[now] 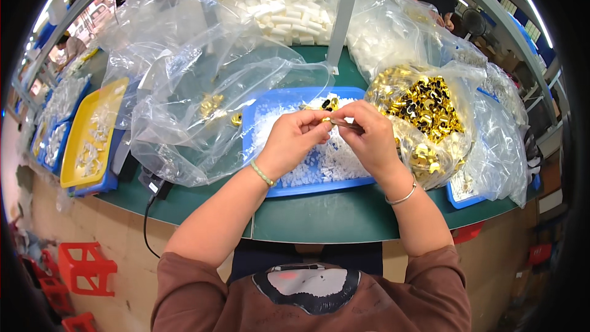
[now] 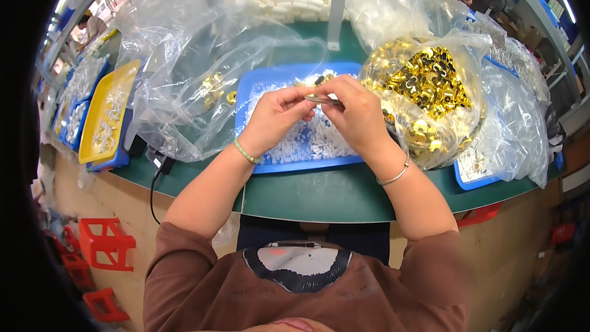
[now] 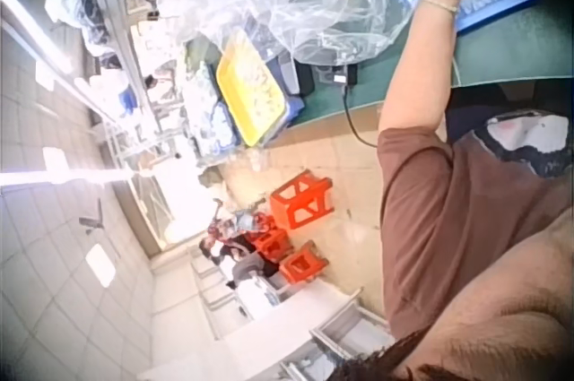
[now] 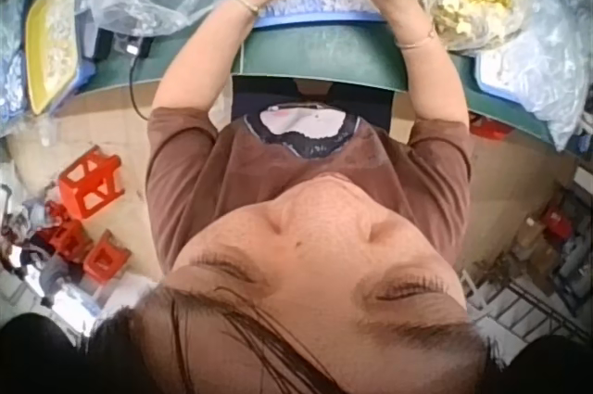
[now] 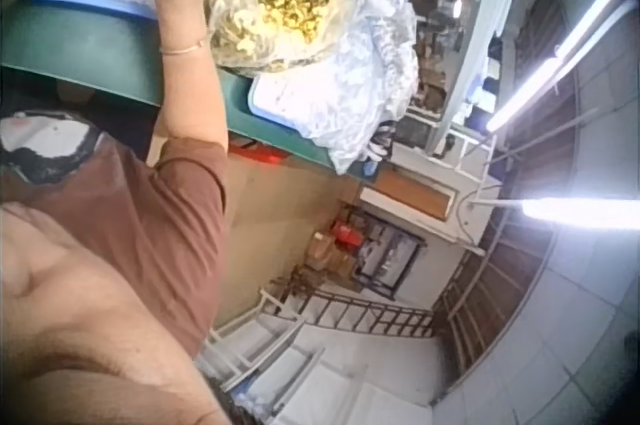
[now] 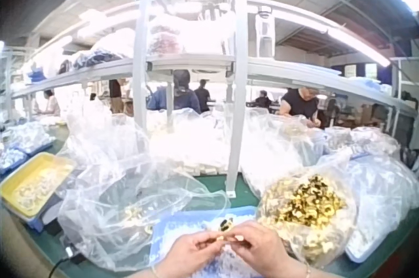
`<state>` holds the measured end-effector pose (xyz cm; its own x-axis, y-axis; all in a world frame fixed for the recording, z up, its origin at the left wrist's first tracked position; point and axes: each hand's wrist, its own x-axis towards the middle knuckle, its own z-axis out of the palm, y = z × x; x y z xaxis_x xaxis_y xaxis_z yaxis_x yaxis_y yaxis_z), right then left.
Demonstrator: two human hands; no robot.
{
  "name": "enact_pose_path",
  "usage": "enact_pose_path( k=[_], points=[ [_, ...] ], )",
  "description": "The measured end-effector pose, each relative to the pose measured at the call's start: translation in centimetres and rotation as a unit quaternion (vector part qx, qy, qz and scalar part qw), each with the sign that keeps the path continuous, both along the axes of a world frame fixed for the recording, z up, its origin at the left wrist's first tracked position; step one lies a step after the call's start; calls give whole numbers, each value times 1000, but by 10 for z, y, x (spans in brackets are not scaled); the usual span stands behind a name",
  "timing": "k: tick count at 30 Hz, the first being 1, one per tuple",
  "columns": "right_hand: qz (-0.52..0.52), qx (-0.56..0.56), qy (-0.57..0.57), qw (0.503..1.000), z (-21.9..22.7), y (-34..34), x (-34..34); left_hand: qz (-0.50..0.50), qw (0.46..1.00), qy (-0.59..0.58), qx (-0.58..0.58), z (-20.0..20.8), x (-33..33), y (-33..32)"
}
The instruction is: The person uses tweezers to pick up small white plastic pieces and insert them into small gold-colored metal rings. The person handles the components one at a time, manipulating them over a blue tray filled with white pieces. The assembled items are placed into a plastic bag containing similar gold-colored components.
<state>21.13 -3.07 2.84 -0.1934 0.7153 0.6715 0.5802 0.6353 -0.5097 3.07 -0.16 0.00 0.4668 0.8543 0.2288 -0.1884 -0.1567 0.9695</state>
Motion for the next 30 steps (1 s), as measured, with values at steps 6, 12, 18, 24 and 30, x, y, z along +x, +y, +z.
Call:
enact_pose_path(
  k=[6,12,18,24,30],
  points=[
    [-17,11,-29,999,0,-2,-2,37,998,31,49,-6,0,1],
    [7,26,-53,998,-1,1,1,26,999,-4,-21,-5,2,1],
    [26,-53,-5,998,6,-1,0,20,999,-10,-48,-2,0,-1],
    [33,-64,2,997,6,-1,-1,-10,994,-36,-100,-2,-1,0],
    [33,-111,63,991,4,1,3,41,997,-43,-53,4,2,-3]
  ],
)
